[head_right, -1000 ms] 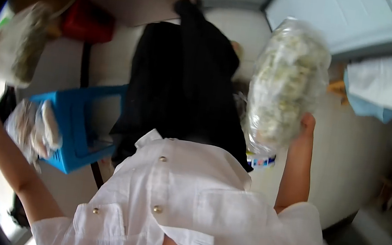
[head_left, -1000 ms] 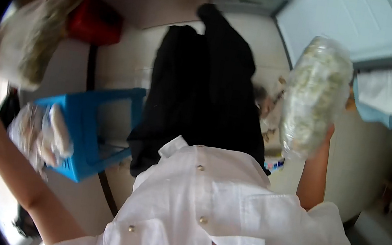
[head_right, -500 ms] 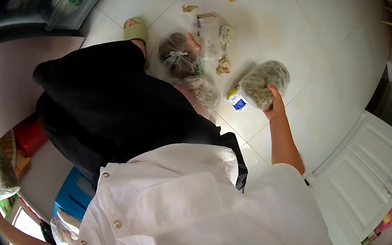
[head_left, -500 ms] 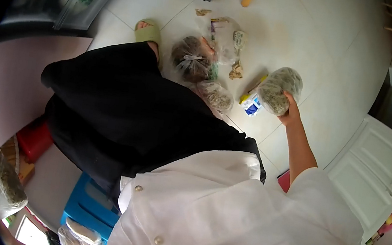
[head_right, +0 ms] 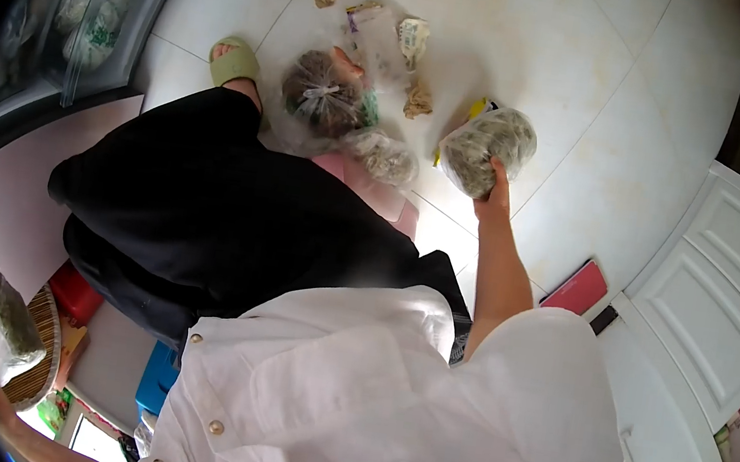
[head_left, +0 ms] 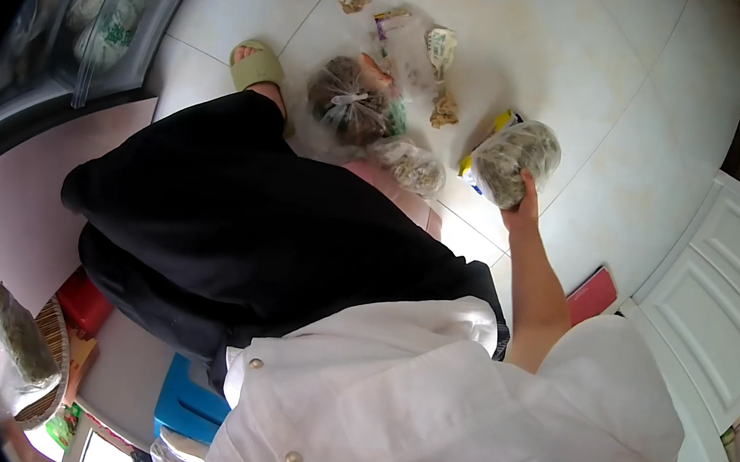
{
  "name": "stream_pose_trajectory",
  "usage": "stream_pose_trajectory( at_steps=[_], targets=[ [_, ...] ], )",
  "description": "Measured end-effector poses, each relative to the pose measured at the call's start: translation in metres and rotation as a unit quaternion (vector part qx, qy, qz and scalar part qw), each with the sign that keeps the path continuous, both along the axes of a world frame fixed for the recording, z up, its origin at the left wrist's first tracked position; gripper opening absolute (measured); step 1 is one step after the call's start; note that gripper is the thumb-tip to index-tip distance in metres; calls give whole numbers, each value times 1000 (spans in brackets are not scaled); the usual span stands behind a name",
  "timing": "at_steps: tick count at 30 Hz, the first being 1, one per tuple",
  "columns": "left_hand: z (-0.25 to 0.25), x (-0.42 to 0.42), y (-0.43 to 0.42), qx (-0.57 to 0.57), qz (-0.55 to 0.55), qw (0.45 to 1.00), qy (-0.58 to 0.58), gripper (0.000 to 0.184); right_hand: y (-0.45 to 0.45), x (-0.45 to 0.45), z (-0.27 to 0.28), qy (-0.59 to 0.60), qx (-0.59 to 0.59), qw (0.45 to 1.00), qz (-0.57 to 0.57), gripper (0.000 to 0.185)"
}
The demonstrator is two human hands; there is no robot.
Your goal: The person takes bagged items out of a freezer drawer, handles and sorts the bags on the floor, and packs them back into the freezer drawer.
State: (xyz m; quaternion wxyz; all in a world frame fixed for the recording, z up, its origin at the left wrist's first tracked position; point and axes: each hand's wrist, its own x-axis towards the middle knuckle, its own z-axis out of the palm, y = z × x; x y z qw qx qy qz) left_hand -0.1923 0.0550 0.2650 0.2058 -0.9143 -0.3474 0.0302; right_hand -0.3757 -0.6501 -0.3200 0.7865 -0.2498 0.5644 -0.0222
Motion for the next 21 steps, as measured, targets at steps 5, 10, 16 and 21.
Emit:
stream_pose_trajectory(
  at_steps=[5,10,16,21],
  targets=[
    [-2,-13,13,-129,-105,978,-126,45,21,0,-44,-58,37,997,-44,75],
    [-6,-21,45,-315,-182,901,-237,42,33,-6,-66,-11,-9,1000,-25,74],
    [-9,-27,68,-470,-179,800,-328,40,36,-3,-64,153,-41,987,-39,103],
    [-14,-23,45,-513,-152,744,-400,41,49,18,-45,328,-228,916,-30,120]
  ],
)
